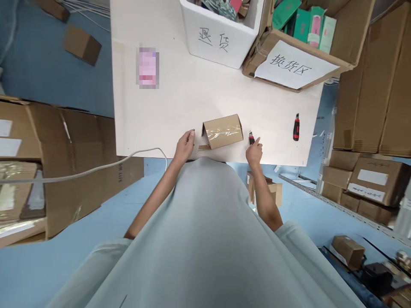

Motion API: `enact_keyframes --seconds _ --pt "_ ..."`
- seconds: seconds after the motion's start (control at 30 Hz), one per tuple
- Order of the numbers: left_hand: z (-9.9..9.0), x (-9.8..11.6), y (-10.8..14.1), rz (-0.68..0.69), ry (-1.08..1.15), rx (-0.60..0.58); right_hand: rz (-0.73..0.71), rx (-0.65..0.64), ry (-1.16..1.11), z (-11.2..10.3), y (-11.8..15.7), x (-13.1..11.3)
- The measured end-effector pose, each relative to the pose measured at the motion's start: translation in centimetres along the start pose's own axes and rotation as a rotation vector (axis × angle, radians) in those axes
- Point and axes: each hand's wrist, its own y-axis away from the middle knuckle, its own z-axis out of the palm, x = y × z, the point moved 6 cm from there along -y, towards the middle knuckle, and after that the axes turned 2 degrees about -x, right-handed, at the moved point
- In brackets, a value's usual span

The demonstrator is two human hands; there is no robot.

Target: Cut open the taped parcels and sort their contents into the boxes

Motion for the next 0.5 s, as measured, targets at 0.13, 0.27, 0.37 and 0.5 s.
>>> enact_keyframes --seconds 0.13,0.27,0.37,0.5 --pt "0.5 0.2 0.6 -0.071 0.029 0.064 -0.125 0.062 -0.078 -1.8 0.3 -2.4" --pt "0.6 -0.1 0.9 -0.169 0.052 0.127 -0.421 0.023 -0.133 -1.2 1.8 -7.7" --pt "0.5 -0.7 1.1 -0.244 0.056 0.179 -0.524 -0.035 -0.11 -0.2 2.1 -9.2" --pt "1.3 -1.2 1.0 -0.329 0.107 0.213 -0.389 0.033 -0.152 -0.9 -0.2 -4.9"
